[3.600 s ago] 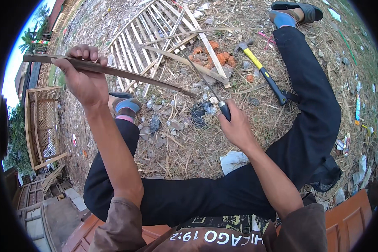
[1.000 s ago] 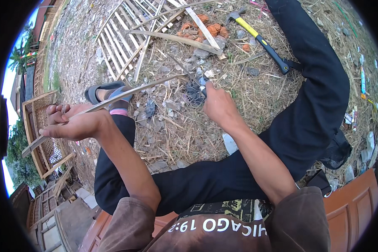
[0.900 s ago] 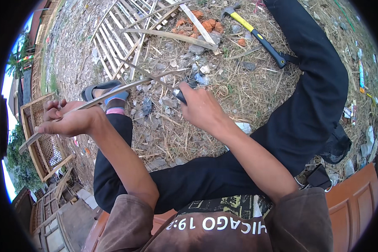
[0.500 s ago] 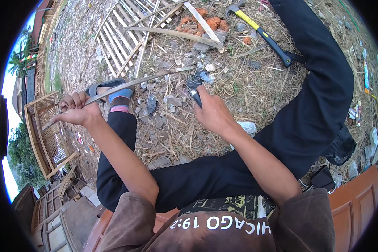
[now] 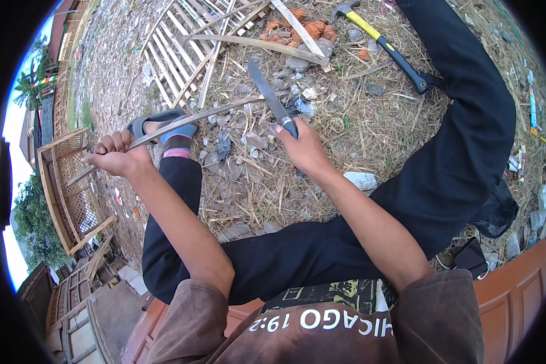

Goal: The person whittles a strip of bamboo using a knife while sitting outdoors, smoothing the surface and edges.

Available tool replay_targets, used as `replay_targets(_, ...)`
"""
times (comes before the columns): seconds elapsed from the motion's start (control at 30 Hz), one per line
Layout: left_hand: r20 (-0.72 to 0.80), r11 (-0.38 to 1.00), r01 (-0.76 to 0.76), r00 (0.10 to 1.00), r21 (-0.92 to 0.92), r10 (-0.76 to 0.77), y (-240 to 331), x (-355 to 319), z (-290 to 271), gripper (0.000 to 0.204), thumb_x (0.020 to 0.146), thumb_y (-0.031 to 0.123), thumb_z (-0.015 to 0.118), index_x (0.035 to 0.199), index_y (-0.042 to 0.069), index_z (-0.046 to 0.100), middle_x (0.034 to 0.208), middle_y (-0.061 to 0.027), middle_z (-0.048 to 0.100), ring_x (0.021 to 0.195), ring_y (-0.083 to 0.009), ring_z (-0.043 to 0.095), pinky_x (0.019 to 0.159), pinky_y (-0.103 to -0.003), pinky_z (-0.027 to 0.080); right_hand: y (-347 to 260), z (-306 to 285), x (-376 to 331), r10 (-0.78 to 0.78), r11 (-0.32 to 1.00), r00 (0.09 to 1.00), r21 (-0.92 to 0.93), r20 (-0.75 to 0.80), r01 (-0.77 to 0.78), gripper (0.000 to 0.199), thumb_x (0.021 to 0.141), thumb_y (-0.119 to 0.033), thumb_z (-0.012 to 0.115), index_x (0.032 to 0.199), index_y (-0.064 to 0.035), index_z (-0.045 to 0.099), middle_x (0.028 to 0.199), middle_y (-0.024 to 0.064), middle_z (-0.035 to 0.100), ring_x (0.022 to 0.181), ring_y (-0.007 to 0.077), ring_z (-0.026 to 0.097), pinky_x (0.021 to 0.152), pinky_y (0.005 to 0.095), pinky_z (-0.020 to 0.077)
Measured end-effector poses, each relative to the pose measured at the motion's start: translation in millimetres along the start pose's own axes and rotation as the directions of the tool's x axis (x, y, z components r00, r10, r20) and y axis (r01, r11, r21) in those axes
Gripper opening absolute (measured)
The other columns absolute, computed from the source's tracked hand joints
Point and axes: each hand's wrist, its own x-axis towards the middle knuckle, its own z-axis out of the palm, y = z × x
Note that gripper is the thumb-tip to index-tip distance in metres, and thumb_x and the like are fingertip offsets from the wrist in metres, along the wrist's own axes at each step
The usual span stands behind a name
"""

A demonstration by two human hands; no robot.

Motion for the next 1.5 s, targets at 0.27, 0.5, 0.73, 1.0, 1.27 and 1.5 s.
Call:
replay_targets(0.27, -0.103, 0.987, -0.053, 0.992, 0.149, 0.069, 6.1, -16.6, 26.9, 0.051, 0.101, 0.060, 0.029, 0.075, 0.017, 0.023, 0.056, 0.0035, 0.022, 0.048, -0.0112, 0.015, 0.044, -0.029, 0.013, -26.5, 26.3, -31.0, -0.609, 0.711, 0.793, -0.464, -0.029, 0.529, 0.030, 0.096, -0.021, 0.054, 0.117, -0.0020, 0.047, 0.081, 0.0210, 0.062, 0.065, 0.0417, 0.063, 0.062, 0.0517, 0.0483)
replay_targets(0.5, -0.180, 0.967, -0.078, 0.976, 0.243, 0.124, 13.1, -34.9, 51.9, 0.050, 0.103, 0.056, 0.029, 0.073, 0.016, 0.024, 0.058, 0.0031, 0.022, 0.050, -0.0123, 0.018, 0.045, -0.029, 0.016, 14.7, 15.2, -9.2, -0.695, 0.480, 0.709, -0.660, 0.116, 0.578, 0.034, 0.092, -0.018, 0.057, 0.120, -0.0064, 0.044, 0.081, 0.0231, 0.063, 0.063, 0.0448, 0.064, 0.054, 0.0542, 0.0518)
replay_targets(0.73, -0.197, 0.966, -0.065, 0.973, 0.251, 0.117, 11.9, -36.3, 43.5, 0.051, 0.102, 0.055, 0.031, 0.070, 0.016, 0.023, 0.060, 0.0032, 0.021, 0.052, -0.0127, 0.021, 0.046, -0.030, 0.019, -22.8, 34.8, -40.0, -0.659, 0.491, 0.737, -0.655, 0.151, 0.574, 0.030, 0.089, -0.016, 0.059, 0.113, -0.0064, 0.045, 0.079, 0.0203, 0.064, 0.063, 0.0434, 0.065, 0.054, 0.0532, 0.0527)
replay_targets(1.0, -0.196, 0.964, -0.077, 0.972, 0.256, 0.130, 19.7, -54.5, 71.1, 0.048, 0.103, 0.055, 0.028, 0.075, 0.015, 0.025, 0.061, 0.0023, 0.024, 0.053, -0.0137, 0.022, 0.048, -0.030, 0.022, 2.0, -13.7, 11.0, -0.485, 0.629, 0.874, -0.683, 0.029, 0.372, 0.025, 0.091, -0.014, 0.059, 0.110, -0.0031, 0.047, 0.070, 0.0220, 0.063, 0.064, 0.0431, 0.064, 0.057, 0.0520, 0.0505)
replay_targets(1.27, -0.116, 0.945, -0.110, 0.982, 0.307, 0.152, 17.6, -46.2, 51.3, 0.049, 0.103, 0.053, 0.029, 0.073, 0.016, 0.024, 0.061, 0.0032, 0.024, 0.054, -0.0126, 0.022, 0.048, -0.030, 0.022, -45.2, 38.8, -40.3, -0.838, 0.394, 0.483, -0.332, 0.253, 0.857, 0.024, 0.092, -0.015, 0.057, 0.109, -0.0015, 0.045, 0.066, 0.0230, 0.062, 0.065, 0.0446, 0.064, 0.056, 0.0552, 0.0478)
replay_targets(1.5, -0.156, 0.966, -0.084, 0.980, 0.245, 0.125, 12.9, -40.7, 44.6, 0.047, 0.104, 0.052, 0.028, 0.078, 0.013, 0.028, 0.063, 0.0020, 0.030, 0.054, -0.0119, 0.022, 0.048, -0.030, 0.023, -16.7, 27.8, -34.4, -0.620, 0.609, 0.772, -0.533, 0.142, 0.587, 0.021, 0.091, -0.013, 0.060, 0.102, -0.0029, 0.046, 0.072, 0.0240, 0.063, 0.068, 0.0446, 0.064, 0.056, 0.0520, 0.0488)
